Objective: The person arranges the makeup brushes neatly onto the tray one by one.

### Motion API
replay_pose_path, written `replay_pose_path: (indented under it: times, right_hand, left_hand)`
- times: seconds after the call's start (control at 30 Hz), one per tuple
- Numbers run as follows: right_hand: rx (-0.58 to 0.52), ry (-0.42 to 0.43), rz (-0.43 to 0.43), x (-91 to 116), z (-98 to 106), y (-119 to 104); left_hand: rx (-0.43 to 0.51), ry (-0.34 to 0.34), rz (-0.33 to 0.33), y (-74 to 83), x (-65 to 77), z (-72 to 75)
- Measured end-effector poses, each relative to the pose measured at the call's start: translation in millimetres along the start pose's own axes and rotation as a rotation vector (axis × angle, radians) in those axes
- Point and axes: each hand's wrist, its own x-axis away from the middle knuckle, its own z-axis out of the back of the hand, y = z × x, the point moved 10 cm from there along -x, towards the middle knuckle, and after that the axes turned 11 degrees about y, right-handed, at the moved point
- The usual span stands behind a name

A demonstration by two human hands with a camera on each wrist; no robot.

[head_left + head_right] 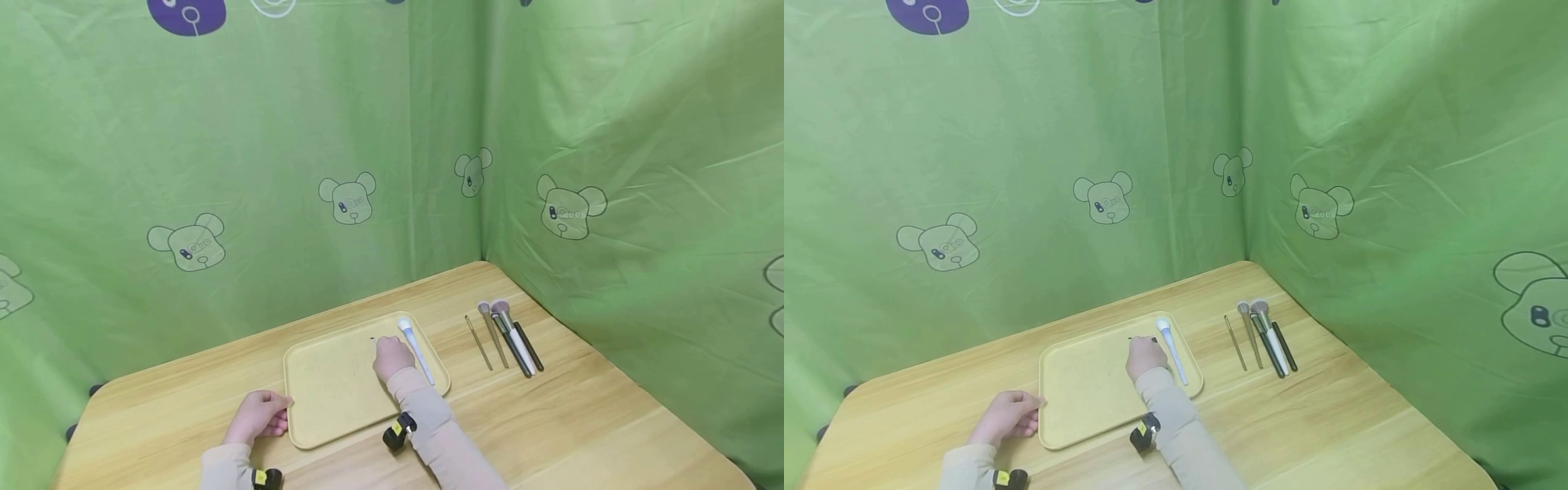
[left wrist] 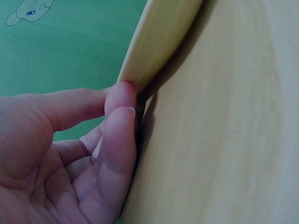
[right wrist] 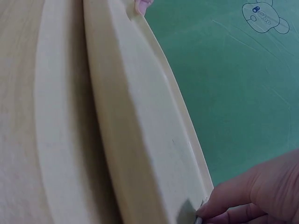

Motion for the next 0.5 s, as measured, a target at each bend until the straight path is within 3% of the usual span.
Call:
replay_pose_path:
  times: [0.5]
  right_hand:
    - [-0.017, -0.015, -0.015, 0.0, 1.2, 2.6]
  left_hand:
    - [0.002, -0.007, 0.006, -1.1, -1.1, -0.8]
